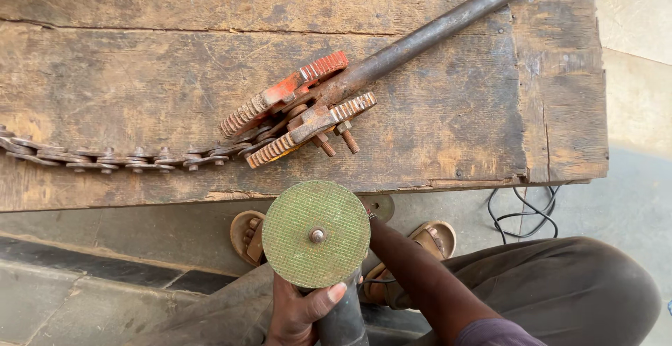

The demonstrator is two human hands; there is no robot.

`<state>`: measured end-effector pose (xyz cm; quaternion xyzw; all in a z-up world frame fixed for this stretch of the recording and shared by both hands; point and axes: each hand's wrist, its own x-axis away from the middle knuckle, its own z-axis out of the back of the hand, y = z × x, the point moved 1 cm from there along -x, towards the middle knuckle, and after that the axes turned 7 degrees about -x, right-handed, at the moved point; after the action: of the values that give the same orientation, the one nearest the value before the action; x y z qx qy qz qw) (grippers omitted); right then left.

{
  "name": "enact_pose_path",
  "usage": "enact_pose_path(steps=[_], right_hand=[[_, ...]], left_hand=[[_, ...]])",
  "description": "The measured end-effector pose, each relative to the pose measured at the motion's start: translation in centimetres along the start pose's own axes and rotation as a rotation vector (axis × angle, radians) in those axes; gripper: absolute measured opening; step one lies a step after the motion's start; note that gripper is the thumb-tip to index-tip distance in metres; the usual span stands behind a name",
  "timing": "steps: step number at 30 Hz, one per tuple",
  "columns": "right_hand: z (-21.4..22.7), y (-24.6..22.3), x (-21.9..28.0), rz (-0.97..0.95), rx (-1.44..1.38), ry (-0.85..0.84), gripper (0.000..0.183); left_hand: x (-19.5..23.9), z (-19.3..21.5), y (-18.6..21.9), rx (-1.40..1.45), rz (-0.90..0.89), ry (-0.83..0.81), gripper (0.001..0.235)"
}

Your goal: The person uses an angle grinder to clean rust and smooth the surface of a metal gear attached to a rod. They hold the gear with one hand and operate the grinder with the other, occasionally adjusting the gear's position and changing the grinding disc.

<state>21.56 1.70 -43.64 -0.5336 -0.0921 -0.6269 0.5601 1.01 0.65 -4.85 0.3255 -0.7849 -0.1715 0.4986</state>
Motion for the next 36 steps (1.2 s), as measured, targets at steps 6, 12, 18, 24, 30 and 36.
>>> enact_pose_path(steps=[6, 12, 18, 24, 30, 36], right_hand=[[3.5, -3.7, 3.2, 0.079, 0.030, 0.030, 0.033], [9.3, -9.0, 15.9, 0.143, 0.128, -0.173, 0.022], [24.2, -16.7, 32.7, 0.615, 0.224, -0.297, 0.017], [30.0, -19.9, 39.5, 0.825, -0.625, 0.253, 0.017], [27.1, -21.1, 36.0, 1.045, -0.842, 0.273, 0.025], [25.2, -22.8, 37.0, 0.920, -0.515, 0.531, 0.036]], left_hand=[[-0.2, -1.5, 0.9, -0.009, -0.134, -0.088, 0.090], [-0.2, -2.9, 0.7, 0.018, -0.215, -0.232, 0.085], [0.5, -3.5, 0.6, 0.054, -0.310, -0.323, 0.086], [0.0, -4.5, 0.3, 0.084, -0.293, -0.379, 0.084], [0.7, -3.7, -0.6, 0.035, -0.350, -0.391, 0.079], [0.2, -4.4, 0.1, 0.014, -0.337, -0.351, 0.082]])
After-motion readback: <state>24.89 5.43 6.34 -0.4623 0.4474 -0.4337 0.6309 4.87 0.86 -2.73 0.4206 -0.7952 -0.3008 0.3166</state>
